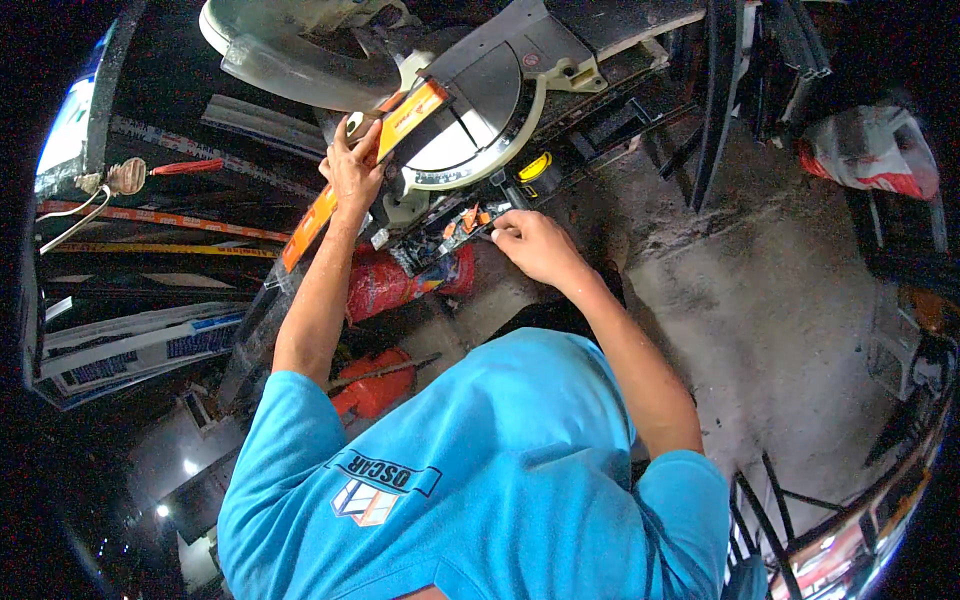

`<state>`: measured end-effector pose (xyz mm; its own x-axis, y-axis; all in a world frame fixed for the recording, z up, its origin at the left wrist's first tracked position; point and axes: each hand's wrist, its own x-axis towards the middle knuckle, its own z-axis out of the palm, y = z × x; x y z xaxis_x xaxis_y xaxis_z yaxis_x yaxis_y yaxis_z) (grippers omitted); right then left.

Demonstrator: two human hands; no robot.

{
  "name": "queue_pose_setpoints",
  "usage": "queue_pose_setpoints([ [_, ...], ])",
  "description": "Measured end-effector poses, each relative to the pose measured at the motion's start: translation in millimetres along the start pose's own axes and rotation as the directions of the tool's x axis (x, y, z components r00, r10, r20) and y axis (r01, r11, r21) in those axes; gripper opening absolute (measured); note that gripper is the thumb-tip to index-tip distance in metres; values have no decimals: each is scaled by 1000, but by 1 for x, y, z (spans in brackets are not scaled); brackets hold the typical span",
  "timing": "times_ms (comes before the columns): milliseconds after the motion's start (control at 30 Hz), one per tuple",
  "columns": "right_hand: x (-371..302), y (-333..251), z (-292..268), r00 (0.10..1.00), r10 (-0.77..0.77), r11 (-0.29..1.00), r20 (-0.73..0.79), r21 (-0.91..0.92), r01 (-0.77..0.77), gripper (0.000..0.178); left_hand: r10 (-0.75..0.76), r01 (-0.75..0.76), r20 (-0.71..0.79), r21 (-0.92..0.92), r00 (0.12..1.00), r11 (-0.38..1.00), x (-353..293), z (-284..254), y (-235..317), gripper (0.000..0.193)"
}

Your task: The person uses a miter saw to cut a long metal frame profile into smaller sections. They measure the profile with a tape measure, position it on the saw, and make multiple cuts, stacking the finished pieces to the side.

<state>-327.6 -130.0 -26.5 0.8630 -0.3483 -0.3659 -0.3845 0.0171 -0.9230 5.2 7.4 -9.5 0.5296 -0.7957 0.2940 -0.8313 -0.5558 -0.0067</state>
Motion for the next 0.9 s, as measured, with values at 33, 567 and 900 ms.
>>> queue_pose_setpoints([
  [33,0,2,0,1000,-8,1000,-8,5,8,37,0,0,1,-5,1000,1000,0,0,-1,68],
  [567,-6,-3,-10,999,-9,1000,-39,5,9,38,-18,18,24,-2,1000,1000,-1,0,1,67],
  [900,-7,-37,-17,997,-79,995,18,-53,80,36,-21,22,-10,68,1000,997,-1,-6,11,67],
])
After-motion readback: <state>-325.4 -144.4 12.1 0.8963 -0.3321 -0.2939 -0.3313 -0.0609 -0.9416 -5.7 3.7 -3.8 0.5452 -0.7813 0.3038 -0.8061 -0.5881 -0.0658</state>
